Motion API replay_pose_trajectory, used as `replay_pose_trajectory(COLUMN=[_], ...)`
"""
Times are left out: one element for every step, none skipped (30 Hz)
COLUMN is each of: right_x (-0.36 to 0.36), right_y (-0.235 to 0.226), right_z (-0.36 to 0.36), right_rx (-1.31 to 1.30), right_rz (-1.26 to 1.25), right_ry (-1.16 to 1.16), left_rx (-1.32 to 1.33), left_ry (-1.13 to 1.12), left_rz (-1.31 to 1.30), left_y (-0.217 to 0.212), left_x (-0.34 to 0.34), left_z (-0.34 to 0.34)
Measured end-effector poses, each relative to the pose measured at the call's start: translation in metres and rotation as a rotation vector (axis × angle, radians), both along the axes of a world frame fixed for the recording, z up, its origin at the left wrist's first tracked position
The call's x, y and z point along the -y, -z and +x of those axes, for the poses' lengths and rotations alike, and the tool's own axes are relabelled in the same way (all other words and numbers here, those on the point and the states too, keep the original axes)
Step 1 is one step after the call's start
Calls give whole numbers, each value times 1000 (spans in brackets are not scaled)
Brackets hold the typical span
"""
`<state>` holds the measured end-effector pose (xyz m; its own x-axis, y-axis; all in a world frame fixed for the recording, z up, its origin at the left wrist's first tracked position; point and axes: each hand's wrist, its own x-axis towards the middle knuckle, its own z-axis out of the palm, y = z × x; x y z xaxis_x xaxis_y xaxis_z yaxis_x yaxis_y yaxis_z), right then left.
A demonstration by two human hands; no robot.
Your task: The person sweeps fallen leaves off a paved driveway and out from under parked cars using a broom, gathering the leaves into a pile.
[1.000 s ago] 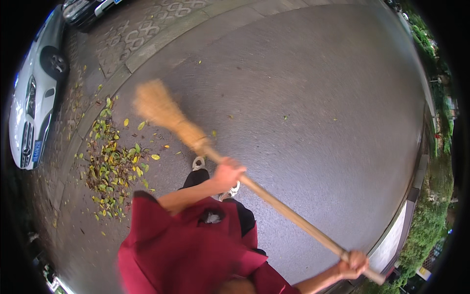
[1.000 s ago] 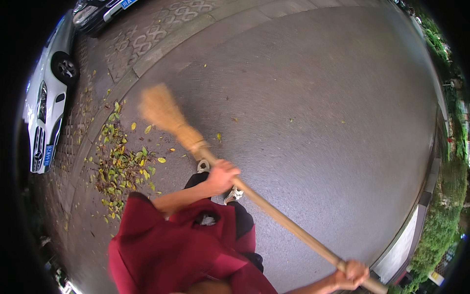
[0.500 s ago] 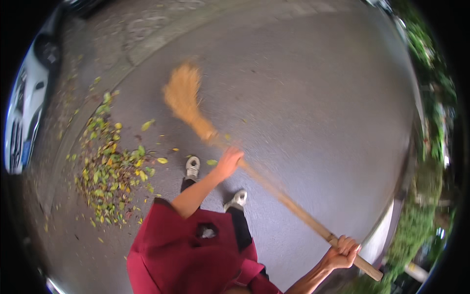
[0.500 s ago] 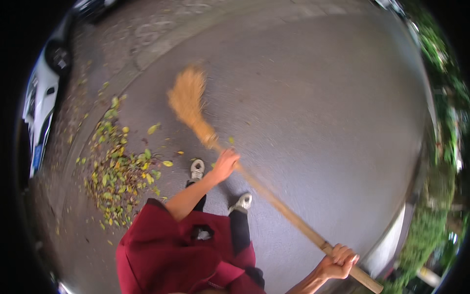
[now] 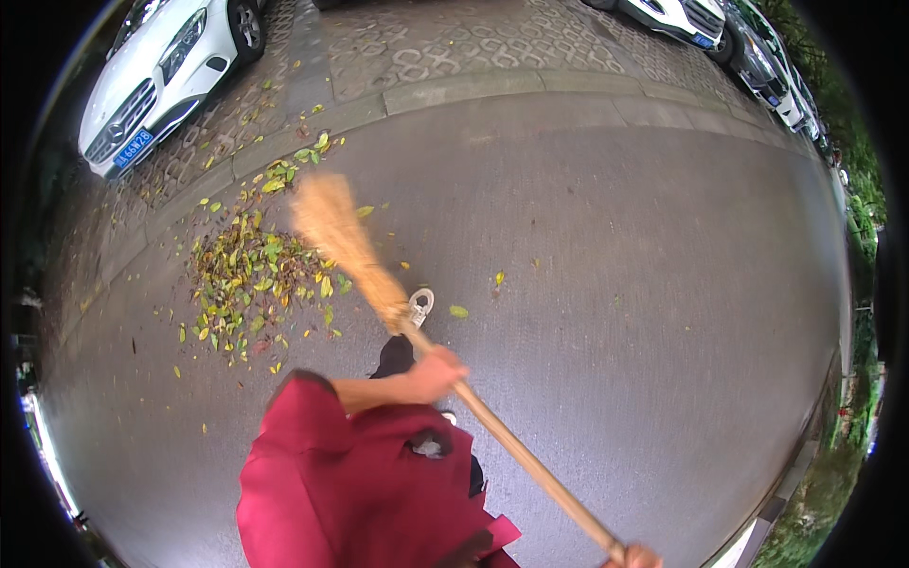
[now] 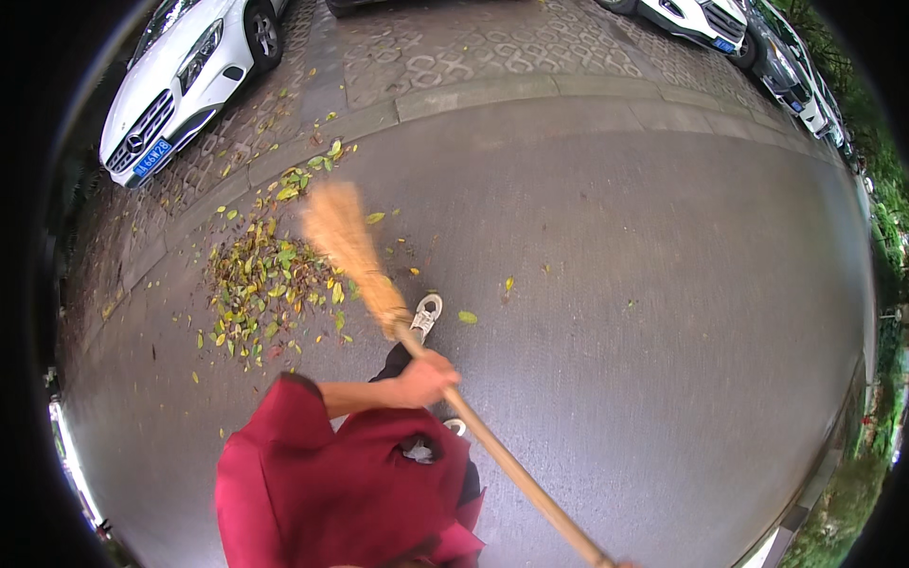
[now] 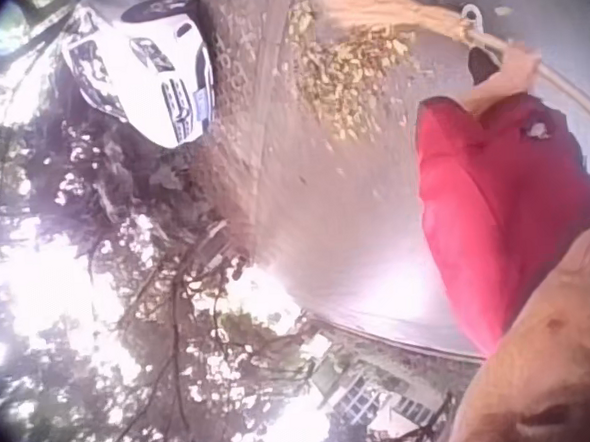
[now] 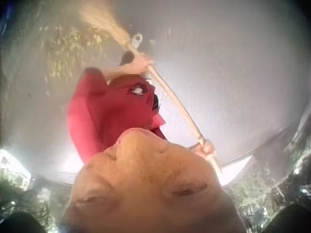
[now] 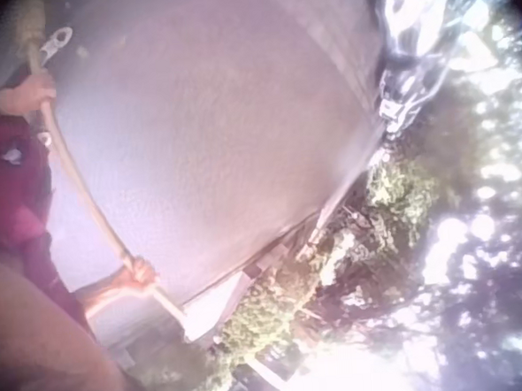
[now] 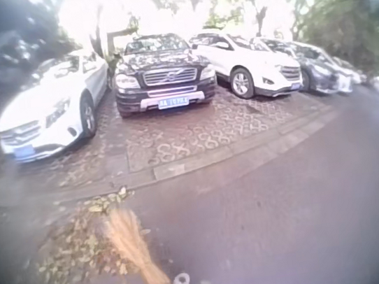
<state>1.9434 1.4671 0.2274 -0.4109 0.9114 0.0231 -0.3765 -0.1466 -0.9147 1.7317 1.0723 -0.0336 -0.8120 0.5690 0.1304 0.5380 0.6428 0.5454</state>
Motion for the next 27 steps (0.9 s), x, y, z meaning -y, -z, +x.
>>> replay_pose_trajectory(right_x=[-35,-52,-50,-40,-25,-5,18,35,46,56,64,72,79,84,96,106,114,121,126,130,149,174,200,226,269,306,333], right_y=[-8,-24,-44,-68,-92,-110,-114,-112,-110,-109,-111,-108,-105,-100,-104,-110,-117,-117,-117,-104,-78,-46,-18,13,43,73,94], right_z=[71,134,179,218,251,269,271,271,267,260,252,245,238,233,209,183,153,151,145,125,96,68,39,18,-9,-27,-35], right_rx=[-29,-43,-12,-16,-15,23,45,63,71,63,64,60,54,48,149,258,367,246,170,165,286,278,268,135,57,23,52], right_rz=[70,150,170,285,405,437,517,588,592,557,526,490,451,410,408,386,333,337,286,294,337,372,411,228,145,8,-102], right_ry=[40,103,154,235,309,352,490,614,632,563,486,414,329,233,453,671,858,509,162,-134,-94,-188,-286,-562,-648,-669,-709], left_rx=[-36,3,38,79,103,121,104,82,120,158,175,266,355,319,304,344,374,405,421,466,459,509,407,385,340,322,451], left_ry=[106,192,290,387,473,553,608,649,715,780,790,812,820,724,656,580,486,415,290,173,63,-42,-103,-124,-300,-389,-391], left_rz=[128,188,232,285,366,449,490,521,486,458,476,419,360,477,585,584,573,579,578,455,396,340,239,68,157,103,-113], left_y=[-5,-17,-30,-38,-39,-39,-36,-26,-12,2,15,20,26,37,42,44,40,41,51,62,75,71,75,97,88,122,127], left_x=[-43,-87,-127,-163,-197,-233,-267,-296,-324,-343,-349,-346,-339,-314,-273,-234,-182,-131,-79,-22,35,93,147,203,247,307,349], left_z=[12,27,41,53,63,70,77,85,86,89,99,104,107,114,131,146,153,160,170,178,183,180,175,172,164,171,163])
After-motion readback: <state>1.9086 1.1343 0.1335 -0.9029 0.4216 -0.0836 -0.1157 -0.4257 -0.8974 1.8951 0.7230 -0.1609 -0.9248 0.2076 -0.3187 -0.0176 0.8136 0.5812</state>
